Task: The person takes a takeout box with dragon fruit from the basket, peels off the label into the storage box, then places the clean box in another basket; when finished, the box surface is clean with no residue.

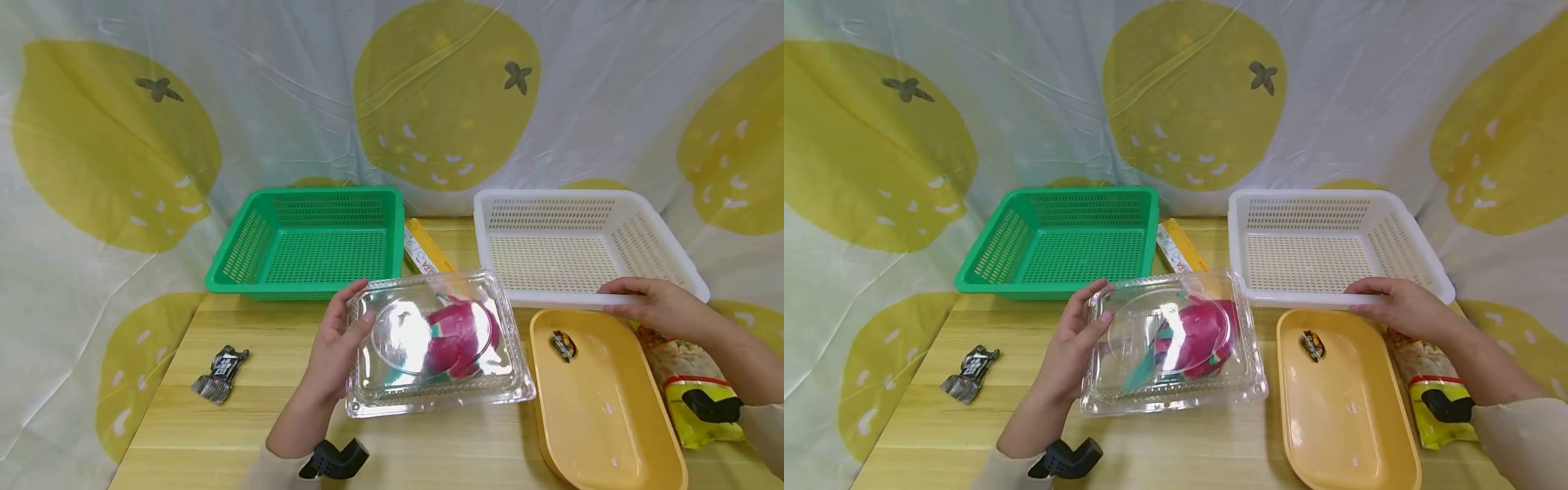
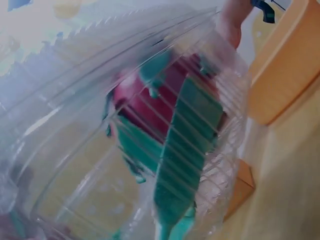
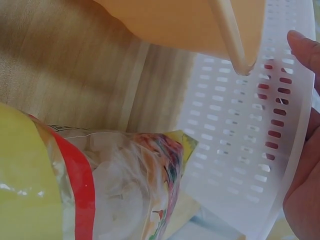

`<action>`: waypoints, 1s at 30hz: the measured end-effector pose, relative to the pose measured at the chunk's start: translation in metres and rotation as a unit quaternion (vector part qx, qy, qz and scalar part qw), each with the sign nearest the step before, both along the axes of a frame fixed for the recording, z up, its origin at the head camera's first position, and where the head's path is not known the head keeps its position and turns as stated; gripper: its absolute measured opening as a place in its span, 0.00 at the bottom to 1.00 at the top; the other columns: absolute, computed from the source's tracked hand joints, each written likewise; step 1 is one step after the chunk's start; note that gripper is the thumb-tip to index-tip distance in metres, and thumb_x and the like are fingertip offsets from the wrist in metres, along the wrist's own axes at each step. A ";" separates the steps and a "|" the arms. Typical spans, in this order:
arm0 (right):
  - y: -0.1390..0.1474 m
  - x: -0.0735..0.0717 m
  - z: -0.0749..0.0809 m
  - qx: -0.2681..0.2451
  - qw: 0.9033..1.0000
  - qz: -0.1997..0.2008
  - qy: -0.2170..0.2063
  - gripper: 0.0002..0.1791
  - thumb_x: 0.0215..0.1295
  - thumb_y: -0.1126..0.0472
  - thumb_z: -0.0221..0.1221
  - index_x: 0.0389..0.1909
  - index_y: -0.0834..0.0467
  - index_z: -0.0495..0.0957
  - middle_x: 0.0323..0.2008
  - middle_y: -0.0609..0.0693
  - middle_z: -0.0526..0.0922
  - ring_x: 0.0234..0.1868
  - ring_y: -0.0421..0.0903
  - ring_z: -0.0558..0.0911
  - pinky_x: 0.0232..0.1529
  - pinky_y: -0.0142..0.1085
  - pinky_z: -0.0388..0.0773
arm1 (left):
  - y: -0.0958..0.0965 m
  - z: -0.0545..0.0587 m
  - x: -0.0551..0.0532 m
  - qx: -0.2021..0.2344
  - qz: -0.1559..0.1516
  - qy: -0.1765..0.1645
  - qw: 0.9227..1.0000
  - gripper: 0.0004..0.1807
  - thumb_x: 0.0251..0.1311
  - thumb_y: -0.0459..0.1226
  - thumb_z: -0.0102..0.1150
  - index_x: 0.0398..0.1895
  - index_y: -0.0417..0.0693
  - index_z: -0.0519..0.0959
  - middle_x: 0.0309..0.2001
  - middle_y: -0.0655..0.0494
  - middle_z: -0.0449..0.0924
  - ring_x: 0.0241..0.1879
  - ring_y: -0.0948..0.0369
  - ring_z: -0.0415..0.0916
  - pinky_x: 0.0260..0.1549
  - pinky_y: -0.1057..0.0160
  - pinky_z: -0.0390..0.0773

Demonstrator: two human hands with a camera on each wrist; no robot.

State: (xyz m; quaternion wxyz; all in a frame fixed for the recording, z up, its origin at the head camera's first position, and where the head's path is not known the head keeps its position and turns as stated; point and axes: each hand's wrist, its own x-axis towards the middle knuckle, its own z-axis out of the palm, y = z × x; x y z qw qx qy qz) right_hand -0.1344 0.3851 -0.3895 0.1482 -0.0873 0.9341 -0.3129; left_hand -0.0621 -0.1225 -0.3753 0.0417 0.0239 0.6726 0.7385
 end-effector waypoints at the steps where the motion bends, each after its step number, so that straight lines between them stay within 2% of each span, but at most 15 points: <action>1: 0.000 0.000 0.000 0.001 1.000 0.000 0.000 0.18 0.72 0.50 0.62 0.55 0.57 0.79 0.35 0.50 0.80 0.26 0.41 0.71 0.24 0.34 0.70 | 0.002 0.005 -0.004 0.013 0.003 -0.001 1.000 0.30 0.74 0.33 0.51 0.76 0.49 0.59 0.75 0.50 0.59 0.67 0.51 0.64 0.58 0.54 0.78; 5: 0.001 0.000 0.001 0.007 1.000 -0.006 -0.010 0.20 0.72 0.49 0.62 0.57 0.57 0.79 0.37 0.51 0.80 0.25 0.43 0.72 0.23 0.35 0.71 | 0.015 0.023 -0.024 0.014 0.014 0.006 1.000 0.29 0.74 0.33 0.51 0.76 0.51 0.61 0.75 0.48 0.60 0.73 0.51 0.59 0.68 0.44 0.66; 7: 0.001 0.001 0.002 0.009 1.000 -0.009 -0.014 0.21 0.72 0.49 0.62 0.57 0.57 0.78 0.36 0.51 0.80 0.25 0.43 0.71 0.23 0.35 0.71 | 0.024 0.030 -0.035 0.015 0.021 0.010 1.000 0.28 0.74 0.33 0.52 0.75 0.52 0.62 0.75 0.46 0.60 0.75 0.48 0.58 0.69 0.38 0.64; 10: 0.000 0.001 0.003 0.012 1.000 -0.007 -0.010 0.20 0.72 0.48 0.62 0.57 0.56 0.79 0.35 0.50 0.79 0.24 0.41 0.70 0.22 0.35 0.70 | 0.042 0.039 -0.052 0.013 0.035 0.012 0.999 0.28 0.73 0.33 0.53 0.74 0.54 0.65 0.75 0.45 0.59 0.75 0.46 0.57 0.69 0.36 0.63; 13: -0.001 0.001 0.003 0.010 1.000 -0.006 -0.005 0.19 0.72 0.48 0.62 0.56 0.55 0.80 0.33 0.49 0.79 0.24 0.40 0.70 0.22 0.34 0.70 | 0.063 0.043 -0.068 0.013 0.043 0.008 0.999 0.27 0.73 0.33 0.54 0.73 0.55 0.66 0.76 0.46 0.58 0.74 0.45 0.57 0.66 0.41 0.66; 16: -0.002 0.000 0.003 0.009 1.000 -0.008 -0.002 0.19 0.71 0.48 0.63 0.55 0.56 0.80 0.35 0.49 0.82 0.26 0.39 0.72 0.24 0.33 0.72 | 0.085 0.044 -0.084 0.005 0.047 0.004 0.999 0.26 0.72 0.33 0.54 0.71 0.58 0.68 0.76 0.49 0.57 0.73 0.46 0.59 0.55 0.52 0.71; 18: -0.002 0.000 0.002 0.010 1.000 -0.008 0.005 0.19 0.71 0.49 0.63 0.55 0.56 0.81 0.36 0.49 0.83 0.28 0.37 0.74 0.26 0.32 0.74 | 0.101 0.044 -0.094 -0.007 0.052 0.004 0.999 0.26 0.72 0.34 0.54 0.70 0.60 0.70 0.77 0.50 0.58 0.71 0.51 0.60 0.50 0.59 0.70; 20: -0.002 -0.001 0.002 0.015 1.000 -0.008 0.012 0.19 0.70 0.48 0.64 0.54 0.56 0.81 0.39 0.50 0.84 0.31 0.36 0.75 0.29 0.31 0.74 | 0.116 0.045 -0.103 -0.013 0.059 0.002 0.998 0.26 0.71 0.33 0.55 0.69 0.63 0.71 0.76 0.52 0.60 0.54 0.54 0.70 0.38 0.62 0.68; 23: -0.002 -0.001 0.001 0.012 1.000 -0.009 0.007 0.20 0.70 0.48 0.64 0.54 0.56 0.81 0.37 0.51 0.83 0.29 0.37 0.74 0.27 0.32 0.74 | 0.136 0.046 -0.114 -0.029 0.068 0.003 0.997 0.25 0.70 0.34 0.56 0.68 0.65 0.72 0.76 0.56 0.62 0.54 0.59 0.69 0.47 0.62 0.72; 25: -0.002 0.000 0.001 0.014 1.000 -0.009 0.007 0.20 0.69 0.48 0.65 0.54 0.56 0.82 0.37 0.50 0.82 0.29 0.37 0.73 0.27 0.32 0.73 | 0.147 0.047 -0.121 -0.038 0.072 0.005 0.997 0.25 0.69 0.34 0.56 0.67 0.64 0.73 0.76 0.57 0.62 0.56 0.57 0.70 0.54 0.57 0.73; 27: -0.002 0.000 0.001 0.015 1.000 -0.007 0.008 0.20 0.69 0.48 0.65 0.54 0.56 0.82 0.38 0.51 0.82 0.29 0.37 0.73 0.27 0.32 0.73 | 0.157 0.049 -0.127 -0.045 0.076 0.009 0.996 0.24 0.69 0.34 0.57 0.66 0.63 0.74 0.75 0.55 0.63 0.68 0.60 0.61 0.65 0.55 0.67; 29: -0.003 0.000 0.001 0.020 1.000 -0.005 0.017 0.19 0.68 0.48 0.65 0.53 0.56 0.82 0.39 0.52 0.83 0.31 0.36 0.74 0.28 0.31 0.73 | 0.167 0.050 -0.134 -0.049 0.079 0.008 0.996 0.25 0.68 0.33 0.57 0.66 0.63 0.74 0.74 0.53 0.65 0.55 0.59 0.71 0.53 0.57 0.75; 30: -0.003 0.000 0.002 0.024 0.999 -0.003 0.023 0.19 0.68 0.48 0.65 0.53 0.56 0.82 0.40 0.52 0.83 0.32 0.36 0.74 0.29 0.31 0.73 | 0.171 0.050 -0.138 -0.048 0.077 0.012 0.996 0.25 0.67 0.32 0.56 0.66 0.61 0.74 0.73 0.51 0.66 0.50 0.59 0.72 0.47 0.60 0.76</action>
